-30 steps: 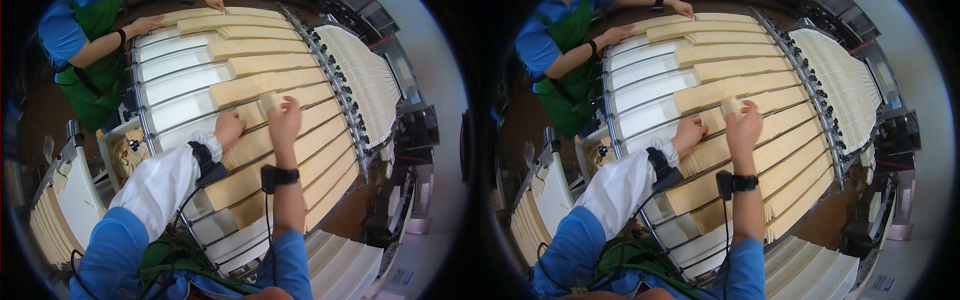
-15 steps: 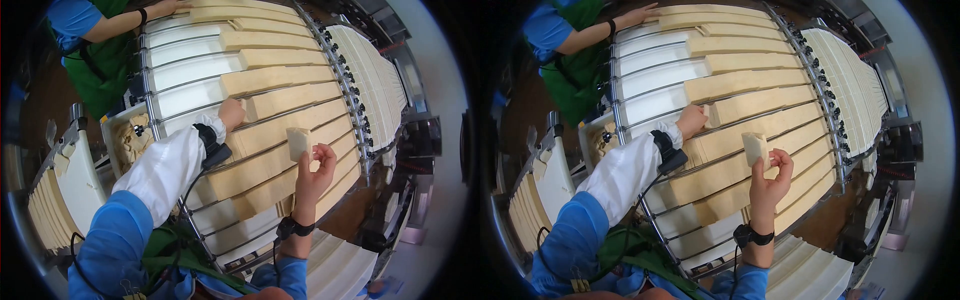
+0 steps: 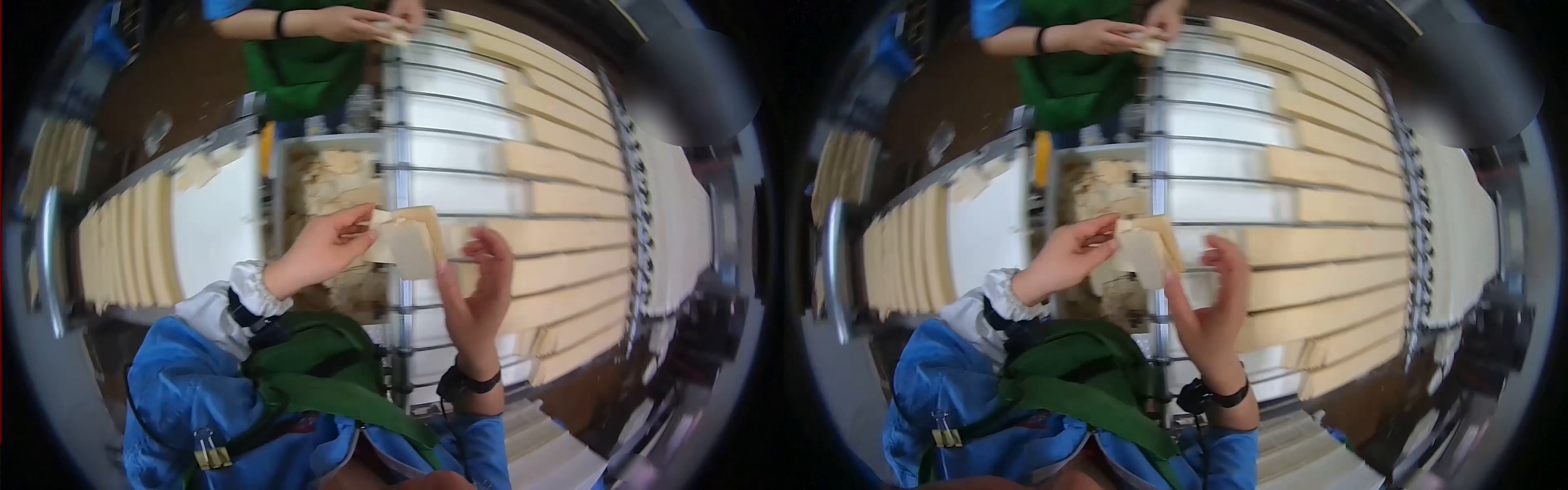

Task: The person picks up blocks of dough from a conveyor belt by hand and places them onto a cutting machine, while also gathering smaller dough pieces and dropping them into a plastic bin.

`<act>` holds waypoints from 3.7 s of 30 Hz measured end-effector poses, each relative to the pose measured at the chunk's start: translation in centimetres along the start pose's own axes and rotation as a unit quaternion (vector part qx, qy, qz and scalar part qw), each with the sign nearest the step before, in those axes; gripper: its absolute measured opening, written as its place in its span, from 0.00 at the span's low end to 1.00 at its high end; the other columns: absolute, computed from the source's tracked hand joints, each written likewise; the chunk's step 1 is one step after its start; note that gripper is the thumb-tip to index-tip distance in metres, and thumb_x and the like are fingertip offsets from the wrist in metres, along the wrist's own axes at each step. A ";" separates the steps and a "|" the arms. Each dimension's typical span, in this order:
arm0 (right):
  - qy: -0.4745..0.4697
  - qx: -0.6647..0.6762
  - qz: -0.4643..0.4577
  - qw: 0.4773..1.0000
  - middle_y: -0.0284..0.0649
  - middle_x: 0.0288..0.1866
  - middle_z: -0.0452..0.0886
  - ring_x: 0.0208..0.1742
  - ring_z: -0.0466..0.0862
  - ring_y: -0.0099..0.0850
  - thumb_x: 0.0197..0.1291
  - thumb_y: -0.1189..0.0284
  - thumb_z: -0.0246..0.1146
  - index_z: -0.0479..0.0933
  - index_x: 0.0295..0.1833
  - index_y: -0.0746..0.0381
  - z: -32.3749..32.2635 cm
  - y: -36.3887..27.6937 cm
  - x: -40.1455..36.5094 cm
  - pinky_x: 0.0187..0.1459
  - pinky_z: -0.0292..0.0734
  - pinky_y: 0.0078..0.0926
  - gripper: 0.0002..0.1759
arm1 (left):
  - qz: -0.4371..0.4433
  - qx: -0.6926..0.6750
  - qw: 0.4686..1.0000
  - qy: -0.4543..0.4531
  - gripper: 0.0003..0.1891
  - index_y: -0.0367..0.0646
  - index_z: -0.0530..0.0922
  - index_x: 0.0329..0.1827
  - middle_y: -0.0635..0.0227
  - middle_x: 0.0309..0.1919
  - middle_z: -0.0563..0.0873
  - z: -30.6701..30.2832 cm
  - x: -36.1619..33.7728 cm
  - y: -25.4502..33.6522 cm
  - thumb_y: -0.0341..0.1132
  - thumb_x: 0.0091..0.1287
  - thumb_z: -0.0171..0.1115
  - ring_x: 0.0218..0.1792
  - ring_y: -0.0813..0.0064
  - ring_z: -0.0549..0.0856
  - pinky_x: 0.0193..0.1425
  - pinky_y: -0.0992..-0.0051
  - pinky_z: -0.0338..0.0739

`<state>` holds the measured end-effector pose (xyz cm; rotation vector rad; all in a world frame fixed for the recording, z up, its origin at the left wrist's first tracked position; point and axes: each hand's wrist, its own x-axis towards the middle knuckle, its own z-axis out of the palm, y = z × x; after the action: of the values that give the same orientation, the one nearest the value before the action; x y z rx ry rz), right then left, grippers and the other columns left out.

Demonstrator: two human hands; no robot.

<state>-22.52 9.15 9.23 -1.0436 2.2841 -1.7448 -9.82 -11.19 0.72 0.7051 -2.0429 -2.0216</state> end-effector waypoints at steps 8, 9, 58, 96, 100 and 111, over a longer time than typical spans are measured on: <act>-0.238 -0.002 -0.066 0.969 0.45 0.50 0.83 0.50 0.83 0.38 0.62 0.78 0.71 0.80 0.55 0.64 19.9 -4.1 -2.3 0.56 0.78 0.32 0.16 | -0.138 0.083 0.958 0.236 0.28 0.43 0.75 0.74 0.65 0.42 0.86 -18.0 -16.6 -9.5 0.38 0.73 0.72 0.41 0.78 0.85 0.46 0.74 0.82; -0.281 0.024 -0.064 0.957 0.46 0.50 0.83 0.51 0.84 0.40 0.63 0.78 0.71 0.81 0.55 0.65 23.5 -4.2 -2.9 0.57 0.79 0.33 0.16 | -0.142 0.058 0.949 0.277 0.28 0.45 0.75 0.73 0.69 0.37 0.85 -19.8 -19.2 -11.7 0.38 0.72 0.73 0.37 0.80 0.83 0.41 0.76 0.80; -0.231 -0.331 -0.060 0.913 0.56 0.47 0.80 0.47 0.86 0.52 0.57 0.69 0.69 0.82 0.62 0.45 37.3 3.5 -9.0 0.47 0.83 0.50 0.24 | -0.130 0.382 0.895 0.190 0.37 0.52 0.77 0.66 0.53 0.46 0.91 -32.8 -22.3 -19.3 0.46 0.52 0.83 0.50 0.44 0.89 0.55 0.51 0.85; 0.259 -0.485 0.281 0.787 0.73 0.76 0.67 0.80 0.64 0.64 0.65 0.36 0.65 0.69 0.71 0.81 -18.9 18.5 -16.1 0.79 0.55 0.61 0.55 | -0.138 0.053 0.963 -0.225 0.27 0.35 0.71 0.76 0.65 0.39 0.87 16.8 -16.5 -5.5 0.32 0.75 0.66 0.37 0.79 0.83 0.41 0.73 0.78; 0.257 -0.469 0.394 0.747 0.70 0.79 0.64 0.82 0.62 0.64 0.67 0.37 0.62 0.63 0.76 0.81 -19.6 17.4 -16.7 0.83 0.48 0.58 0.57 | -0.113 0.172 0.958 -0.200 0.29 0.33 0.69 0.75 0.55 0.37 0.89 19.2 -14.9 -4.9 0.31 0.73 0.64 0.37 0.67 0.88 0.43 0.66 0.82; 0.181 -0.563 0.284 0.755 0.67 0.86 0.56 0.88 0.52 0.61 0.71 0.39 0.57 0.58 0.82 0.77 -22.5 22.5 -15.0 0.84 0.43 0.63 0.55 | 0.015 0.147 0.965 -0.216 0.20 0.43 0.65 0.61 0.66 0.31 0.84 22.9 -13.8 -10.6 0.25 0.73 0.65 0.32 0.75 0.84 0.36 0.70 0.78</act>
<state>-31.62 38.67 -7.60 0.1185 3.4007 -0.2051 -5.91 15.91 -8.20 0.2838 -2.6163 -2.0111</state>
